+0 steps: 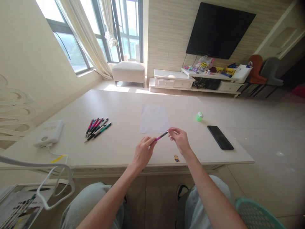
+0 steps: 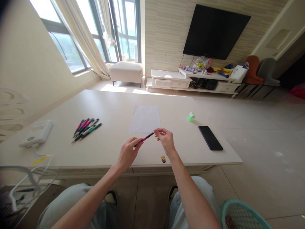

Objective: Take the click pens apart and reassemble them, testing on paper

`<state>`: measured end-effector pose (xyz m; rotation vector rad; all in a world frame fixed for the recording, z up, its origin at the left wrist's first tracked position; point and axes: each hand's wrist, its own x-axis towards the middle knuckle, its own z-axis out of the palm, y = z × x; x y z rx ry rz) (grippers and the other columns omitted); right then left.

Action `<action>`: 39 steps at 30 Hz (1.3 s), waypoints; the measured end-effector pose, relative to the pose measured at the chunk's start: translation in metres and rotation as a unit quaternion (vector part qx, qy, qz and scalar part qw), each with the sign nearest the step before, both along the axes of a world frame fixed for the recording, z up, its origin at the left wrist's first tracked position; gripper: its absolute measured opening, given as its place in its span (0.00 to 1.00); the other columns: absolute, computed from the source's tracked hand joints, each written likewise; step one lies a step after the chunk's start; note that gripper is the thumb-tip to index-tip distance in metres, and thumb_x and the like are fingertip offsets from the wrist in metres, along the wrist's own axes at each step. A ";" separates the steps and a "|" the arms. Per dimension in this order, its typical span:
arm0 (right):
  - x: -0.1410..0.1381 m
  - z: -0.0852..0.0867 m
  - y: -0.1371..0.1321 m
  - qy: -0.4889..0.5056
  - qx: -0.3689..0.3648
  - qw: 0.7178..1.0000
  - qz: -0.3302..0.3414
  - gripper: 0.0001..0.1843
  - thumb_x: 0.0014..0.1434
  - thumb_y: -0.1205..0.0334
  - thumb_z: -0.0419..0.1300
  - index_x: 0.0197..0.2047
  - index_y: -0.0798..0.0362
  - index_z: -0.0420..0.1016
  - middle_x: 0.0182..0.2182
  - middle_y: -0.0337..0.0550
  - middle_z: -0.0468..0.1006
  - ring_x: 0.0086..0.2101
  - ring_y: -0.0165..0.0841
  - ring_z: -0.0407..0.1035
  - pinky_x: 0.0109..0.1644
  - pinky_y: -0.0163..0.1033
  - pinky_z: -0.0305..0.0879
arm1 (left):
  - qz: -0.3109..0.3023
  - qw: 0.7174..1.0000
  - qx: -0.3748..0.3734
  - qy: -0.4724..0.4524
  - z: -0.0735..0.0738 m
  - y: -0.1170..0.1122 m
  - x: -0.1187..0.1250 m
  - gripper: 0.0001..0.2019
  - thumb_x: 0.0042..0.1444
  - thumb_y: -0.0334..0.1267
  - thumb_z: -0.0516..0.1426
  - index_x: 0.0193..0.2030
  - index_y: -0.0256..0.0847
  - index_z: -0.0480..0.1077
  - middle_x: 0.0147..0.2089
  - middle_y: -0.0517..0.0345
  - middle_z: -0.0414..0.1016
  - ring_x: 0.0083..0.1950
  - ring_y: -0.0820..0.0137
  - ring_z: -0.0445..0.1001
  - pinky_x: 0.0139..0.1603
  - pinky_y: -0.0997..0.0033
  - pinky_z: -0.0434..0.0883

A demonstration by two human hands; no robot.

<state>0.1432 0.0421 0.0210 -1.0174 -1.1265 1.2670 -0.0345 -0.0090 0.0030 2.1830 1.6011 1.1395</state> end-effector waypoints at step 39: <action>-0.011 -0.005 -0.005 0.176 -0.031 0.981 0.077 0.10 0.49 0.54 0.66 0.32 0.51 0.80 0.34 0.43 0.79 0.36 0.33 0.71 0.46 0.42 0.64 | -0.150 0.929 -0.240 -0.239 0.007 0.003 0.003 0.17 0.55 0.46 0.55 0.43 0.36 0.76 0.32 0.52 0.79 0.31 0.70 0.74 0.32 0.74 0.70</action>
